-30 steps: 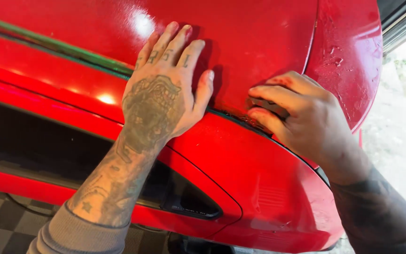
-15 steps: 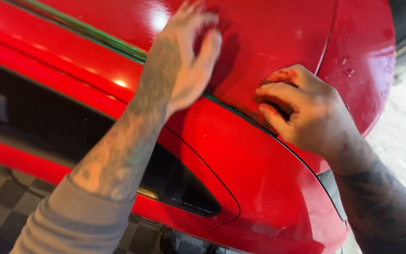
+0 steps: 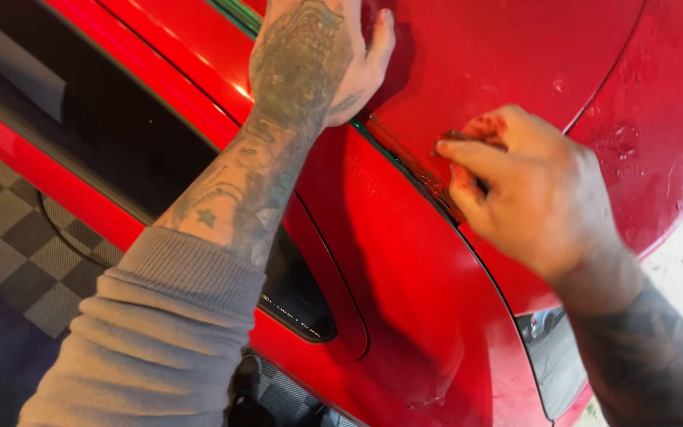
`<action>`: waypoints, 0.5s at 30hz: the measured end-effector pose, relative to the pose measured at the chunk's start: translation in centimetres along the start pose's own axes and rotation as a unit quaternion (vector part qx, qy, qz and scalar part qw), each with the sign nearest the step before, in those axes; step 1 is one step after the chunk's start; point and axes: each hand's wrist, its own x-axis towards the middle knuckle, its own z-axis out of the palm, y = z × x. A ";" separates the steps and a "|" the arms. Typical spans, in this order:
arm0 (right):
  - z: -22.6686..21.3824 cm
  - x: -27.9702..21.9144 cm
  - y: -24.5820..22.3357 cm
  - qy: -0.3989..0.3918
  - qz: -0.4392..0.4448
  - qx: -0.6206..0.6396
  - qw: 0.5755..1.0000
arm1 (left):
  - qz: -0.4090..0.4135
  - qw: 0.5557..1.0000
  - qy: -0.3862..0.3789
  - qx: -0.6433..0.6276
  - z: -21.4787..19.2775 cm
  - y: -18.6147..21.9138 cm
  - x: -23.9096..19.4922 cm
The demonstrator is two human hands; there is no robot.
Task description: Sanding the roof of a red car using a manual sanding block.
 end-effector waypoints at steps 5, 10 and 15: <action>0.6 -0.1 -1.2 0.060 0.013 -0.100 0.993 | -0.006 1.000 -0.004 -0.021 -0.4 -0.1 0.5; 1.7 1.3 0.0 0.086 0.024 -0.073 0.993 | 0.008 1.000 -0.006 -0.028 -0.4 -0.2 1.2; 1.4 0.7 -0.1 0.072 -0.022 -0.067 0.995 | 0.000 0.999 0.005 -0.049 -0.4 -0.3 0.7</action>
